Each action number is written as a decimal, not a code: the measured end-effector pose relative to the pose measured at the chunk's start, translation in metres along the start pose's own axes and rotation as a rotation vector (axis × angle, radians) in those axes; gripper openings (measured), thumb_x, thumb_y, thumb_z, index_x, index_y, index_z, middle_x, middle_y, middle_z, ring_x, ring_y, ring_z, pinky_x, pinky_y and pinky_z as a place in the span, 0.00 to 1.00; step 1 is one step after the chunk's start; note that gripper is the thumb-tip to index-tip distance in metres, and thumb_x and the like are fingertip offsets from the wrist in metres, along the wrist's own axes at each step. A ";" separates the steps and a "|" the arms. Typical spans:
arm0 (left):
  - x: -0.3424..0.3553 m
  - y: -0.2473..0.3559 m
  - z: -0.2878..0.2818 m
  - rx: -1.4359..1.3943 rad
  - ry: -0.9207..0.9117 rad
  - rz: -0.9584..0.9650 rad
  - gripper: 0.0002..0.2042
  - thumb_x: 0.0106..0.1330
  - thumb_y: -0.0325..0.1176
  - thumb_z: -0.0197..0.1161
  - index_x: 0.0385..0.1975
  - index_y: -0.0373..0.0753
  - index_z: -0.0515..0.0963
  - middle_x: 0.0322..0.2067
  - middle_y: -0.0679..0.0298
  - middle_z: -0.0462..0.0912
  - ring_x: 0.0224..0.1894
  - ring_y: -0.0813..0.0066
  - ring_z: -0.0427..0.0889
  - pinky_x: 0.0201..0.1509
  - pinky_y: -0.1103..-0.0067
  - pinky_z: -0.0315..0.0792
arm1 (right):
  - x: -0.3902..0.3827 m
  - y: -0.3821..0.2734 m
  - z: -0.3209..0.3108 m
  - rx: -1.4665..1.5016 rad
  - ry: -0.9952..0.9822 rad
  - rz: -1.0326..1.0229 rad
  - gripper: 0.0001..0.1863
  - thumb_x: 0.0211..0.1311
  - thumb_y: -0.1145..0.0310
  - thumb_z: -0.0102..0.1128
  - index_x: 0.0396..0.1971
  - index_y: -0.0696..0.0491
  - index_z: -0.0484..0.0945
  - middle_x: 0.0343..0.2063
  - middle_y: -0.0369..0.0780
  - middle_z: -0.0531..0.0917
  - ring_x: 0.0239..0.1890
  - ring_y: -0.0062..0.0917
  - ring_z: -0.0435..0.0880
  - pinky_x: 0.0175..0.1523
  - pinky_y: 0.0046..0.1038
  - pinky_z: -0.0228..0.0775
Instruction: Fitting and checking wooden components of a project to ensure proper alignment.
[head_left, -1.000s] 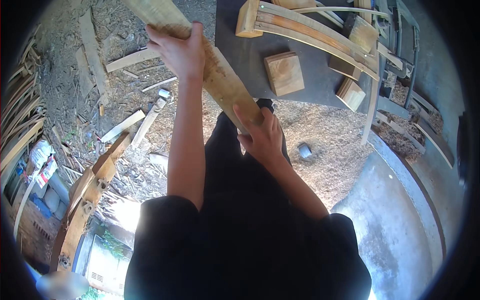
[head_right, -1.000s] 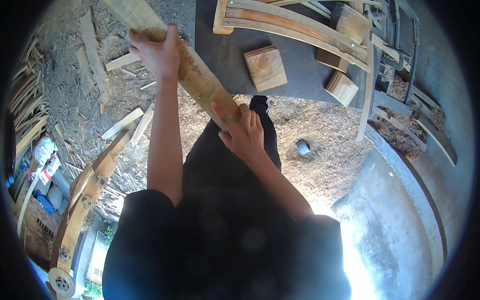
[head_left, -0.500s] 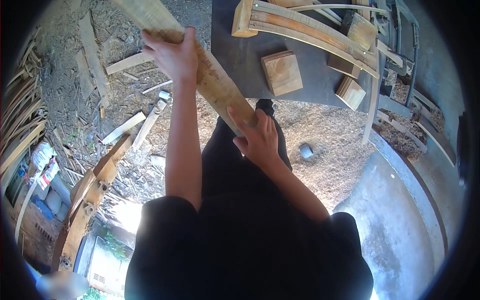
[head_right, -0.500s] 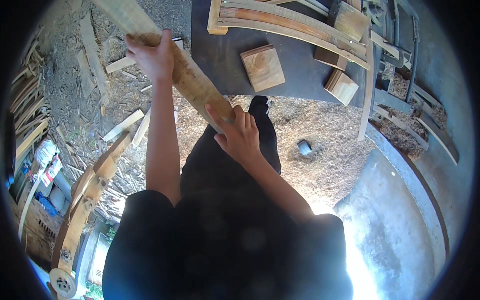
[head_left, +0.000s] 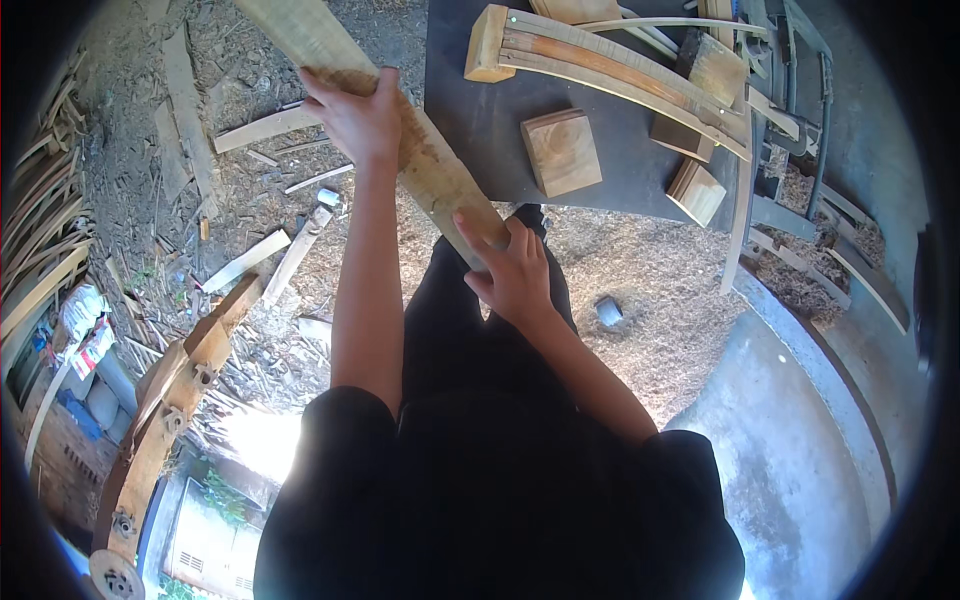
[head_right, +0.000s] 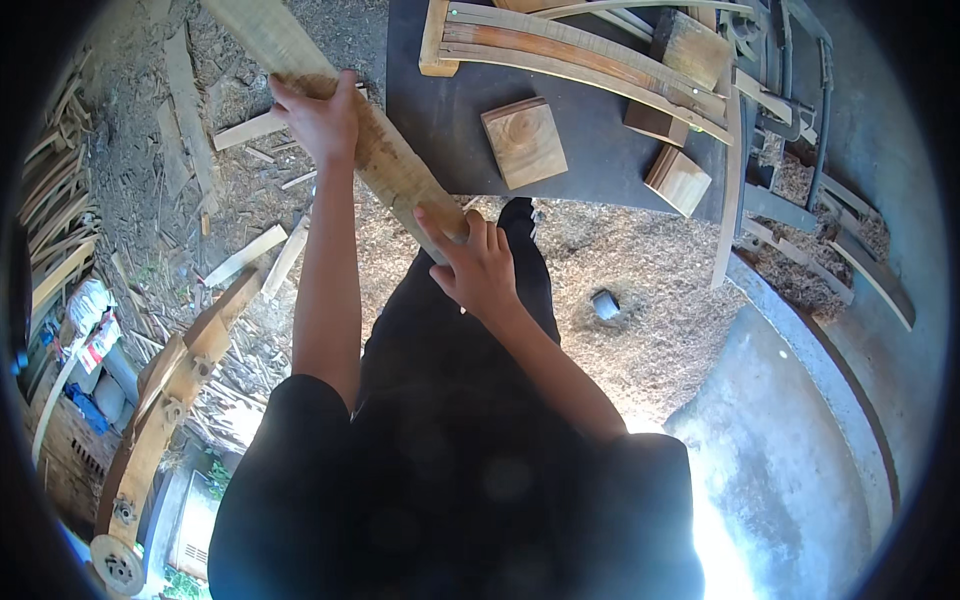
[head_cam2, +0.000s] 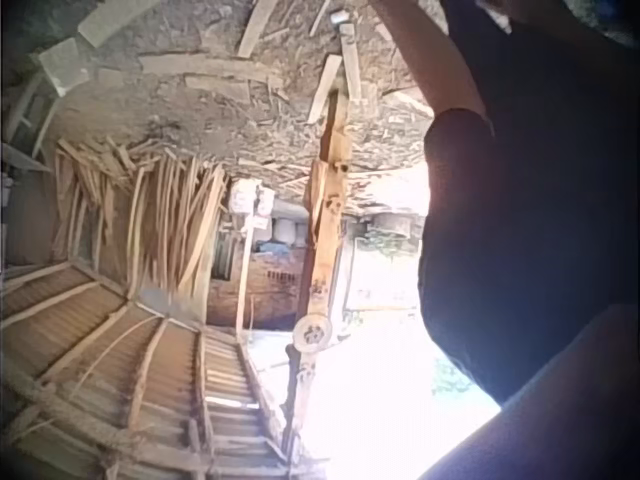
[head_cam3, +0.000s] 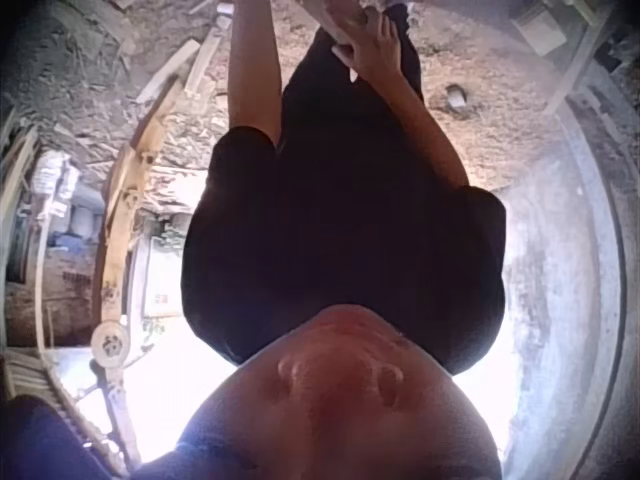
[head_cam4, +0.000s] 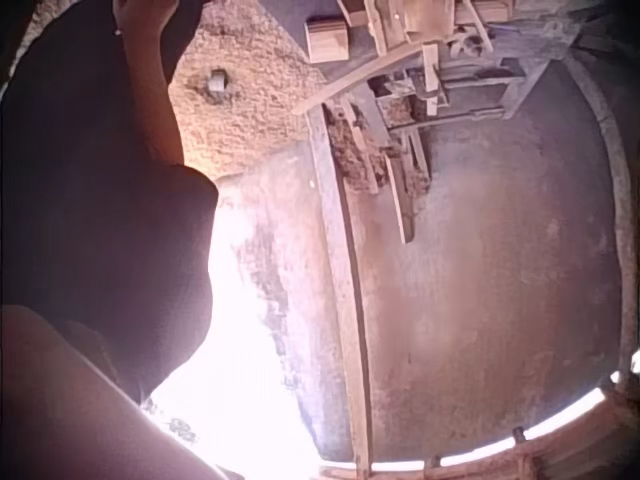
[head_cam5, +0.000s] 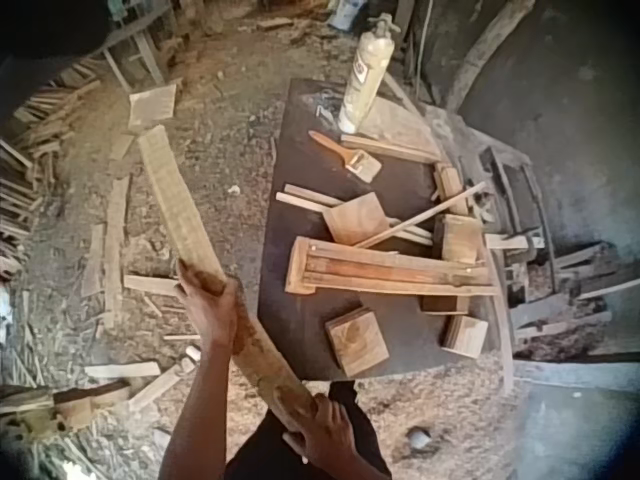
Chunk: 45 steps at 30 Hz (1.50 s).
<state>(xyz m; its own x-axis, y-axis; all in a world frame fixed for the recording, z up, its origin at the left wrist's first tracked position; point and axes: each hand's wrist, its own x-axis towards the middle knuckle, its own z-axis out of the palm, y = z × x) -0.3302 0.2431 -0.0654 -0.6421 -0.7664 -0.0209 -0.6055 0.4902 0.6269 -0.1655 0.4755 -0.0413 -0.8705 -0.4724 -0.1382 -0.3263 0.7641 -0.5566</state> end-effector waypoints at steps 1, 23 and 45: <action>0.000 0.002 0.000 -0.005 -0.001 0.000 0.57 0.52 0.53 0.74 0.76 0.30 0.46 0.58 0.38 0.64 0.57 0.32 0.75 0.61 0.52 0.73 | 0.002 0.002 0.001 -0.005 0.002 0.000 0.53 0.41 0.64 0.79 0.73 0.25 0.68 0.54 0.51 0.71 0.51 0.47 0.76 0.59 0.43 0.74; -0.002 0.007 0.014 0.093 -0.014 -0.070 0.55 0.54 0.49 0.69 0.78 0.36 0.43 0.57 0.44 0.65 0.46 0.41 0.82 0.47 0.55 0.82 | 0.080 -0.029 0.041 -0.256 0.106 -0.063 0.10 0.70 0.63 0.60 0.36 0.53 0.73 0.33 0.42 0.79 0.38 0.36 0.83 0.44 0.39 0.76; -0.007 -0.003 -0.003 -0.016 -0.052 -0.179 0.53 0.56 0.47 0.69 0.79 0.42 0.44 0.61 0.45 0.62 0.58 0.43 0.76 0.57 0.54 0.81 | 0.052 -0.004 -0.121 0.432 0.264 0.080 0.07 0.70 0.70 0.55 0.35 0.56 0.80 0.36 0.46 0.84 0.37 0.44 0.85 0.42 0.42 0.76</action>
<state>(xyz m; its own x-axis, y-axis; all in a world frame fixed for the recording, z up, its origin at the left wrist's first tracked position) -0.3223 0.2462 -0.0652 -0.5480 -0.8184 -0.1732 -0.7054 0.3407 0.6216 -0.2542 0.5010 0.0533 -0.9682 -0.2497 -0.0137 -0.1210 0.5157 -0.8482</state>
